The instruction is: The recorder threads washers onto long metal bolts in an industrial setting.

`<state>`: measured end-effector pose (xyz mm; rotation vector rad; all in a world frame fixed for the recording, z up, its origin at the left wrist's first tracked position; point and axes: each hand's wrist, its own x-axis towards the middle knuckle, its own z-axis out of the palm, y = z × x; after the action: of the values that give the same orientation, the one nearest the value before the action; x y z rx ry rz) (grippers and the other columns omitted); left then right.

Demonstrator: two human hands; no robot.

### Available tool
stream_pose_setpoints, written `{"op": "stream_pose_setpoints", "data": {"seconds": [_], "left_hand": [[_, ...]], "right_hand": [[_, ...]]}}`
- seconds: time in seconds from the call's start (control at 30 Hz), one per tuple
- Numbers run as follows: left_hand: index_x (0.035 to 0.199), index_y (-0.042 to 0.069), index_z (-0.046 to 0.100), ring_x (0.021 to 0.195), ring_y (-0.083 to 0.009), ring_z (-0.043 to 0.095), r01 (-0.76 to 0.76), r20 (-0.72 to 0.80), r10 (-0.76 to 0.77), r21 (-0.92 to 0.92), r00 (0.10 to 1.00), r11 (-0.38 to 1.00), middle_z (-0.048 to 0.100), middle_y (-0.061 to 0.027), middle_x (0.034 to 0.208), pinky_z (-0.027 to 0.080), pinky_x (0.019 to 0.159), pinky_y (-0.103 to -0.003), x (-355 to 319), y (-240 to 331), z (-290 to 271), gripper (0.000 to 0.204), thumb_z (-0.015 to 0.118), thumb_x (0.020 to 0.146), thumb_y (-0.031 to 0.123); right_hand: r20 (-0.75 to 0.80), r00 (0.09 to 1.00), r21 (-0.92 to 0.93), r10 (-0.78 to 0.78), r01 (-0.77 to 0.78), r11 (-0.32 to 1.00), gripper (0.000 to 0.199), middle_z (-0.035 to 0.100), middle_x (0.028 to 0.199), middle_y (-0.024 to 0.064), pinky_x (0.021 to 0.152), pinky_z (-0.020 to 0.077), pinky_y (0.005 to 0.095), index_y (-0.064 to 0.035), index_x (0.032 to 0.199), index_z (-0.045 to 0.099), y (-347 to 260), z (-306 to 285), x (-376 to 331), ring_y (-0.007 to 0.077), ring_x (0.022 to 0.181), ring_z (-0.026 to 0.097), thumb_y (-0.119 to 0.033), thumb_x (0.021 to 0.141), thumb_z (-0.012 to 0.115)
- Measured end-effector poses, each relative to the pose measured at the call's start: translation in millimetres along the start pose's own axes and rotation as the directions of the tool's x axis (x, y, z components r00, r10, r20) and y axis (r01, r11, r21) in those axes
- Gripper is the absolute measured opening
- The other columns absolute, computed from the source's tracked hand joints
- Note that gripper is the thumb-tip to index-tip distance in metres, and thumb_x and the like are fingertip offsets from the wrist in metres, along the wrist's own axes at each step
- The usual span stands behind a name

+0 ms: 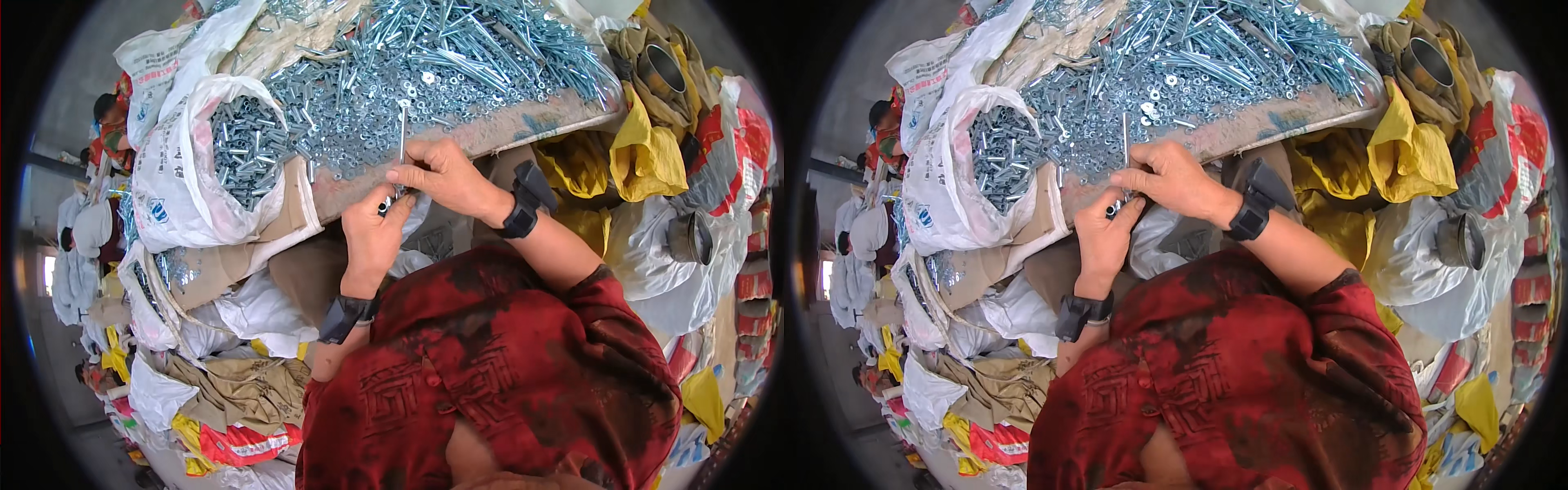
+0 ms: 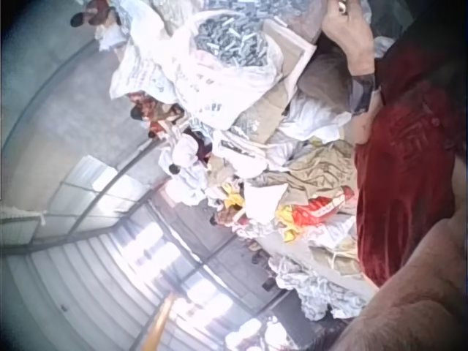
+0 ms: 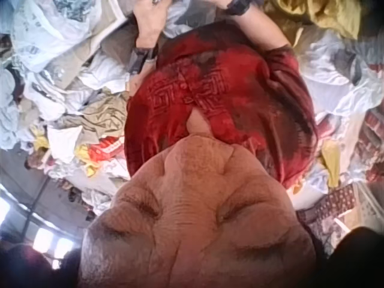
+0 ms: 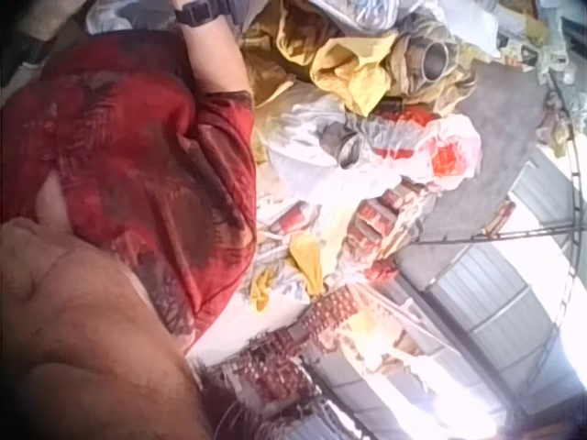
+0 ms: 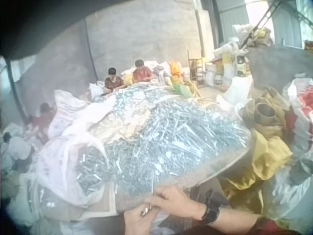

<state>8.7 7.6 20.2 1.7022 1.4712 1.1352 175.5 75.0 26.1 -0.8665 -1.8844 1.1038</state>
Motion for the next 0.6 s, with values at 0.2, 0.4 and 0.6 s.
{"op": "stream_pose_setpoints", "data": {"seconds": [0.2, 0.4, 0.6], "left_hand": [[0.104, 0.001, 0.07, 0.077, -0.0259, 0.067, -0.133, -0.076, 0.206, 0.542, 0.976, 0.83, 0.071, -0.0163, 0.089, 0.051, 0.071, -0.036, 35, 4, -29, 0.022, 0.073, 0.085, 0.012], [0.094, 0.007, 0.068, 0.071, -0.0301, 0.063, -0.363, -0.142, 0.425, 0.327, 0.894, 0.872, 0.065, -0.0092, 0.081, 0.048, 0.063, -0.038, 48, -2, -23, 0.012, 0.073, 0.084, 0.01], [0.084, 0.007, 0.063, 0.066, -0.0311, 0.06, -0.354, -0.104, 0.482, 0.549, 0.87, 0.757, 0.059, -0.0082, 0.076, 0.046, 0.06, -0.04, 52, -2, -25, 0.012, 0.074, 0.084, 0.014]], "right_hand": [[0.002, 0.985, -0.279, -0.172, 0.166, 0.946, 0.019, 0.062, 0.071, 0.0131, 0.06, 0.0485, 0.0371, 0.0, 0.083, 0.063, 12, -3, 37, 0.0237, 0.07, 0.065, -0.017, 0.092, 0.066], [0.214, 0.939, -0.519, -0.269, 0.343, 0.783, 0.014, 0.059, 0.091, 0.0155, 0.063, 0.0462, 0.0491, -0.0029, 0.092, 0.059, 24, 15, 35, 0.0421, 0.076, 0.06, -0.008, 0.081, 0.067], [-0.036, 0.956, -0.466, -0.291, 0.241, 0.851, 0.018, 0.06, 0.086, 0.0151, 0.061, 0.0473, 0.0483, -0.0048, 0.093, 0.056, 27, 25, 32, 0.039, 0.078, 0.063, -0.011, 0.08, 0.067]]}}
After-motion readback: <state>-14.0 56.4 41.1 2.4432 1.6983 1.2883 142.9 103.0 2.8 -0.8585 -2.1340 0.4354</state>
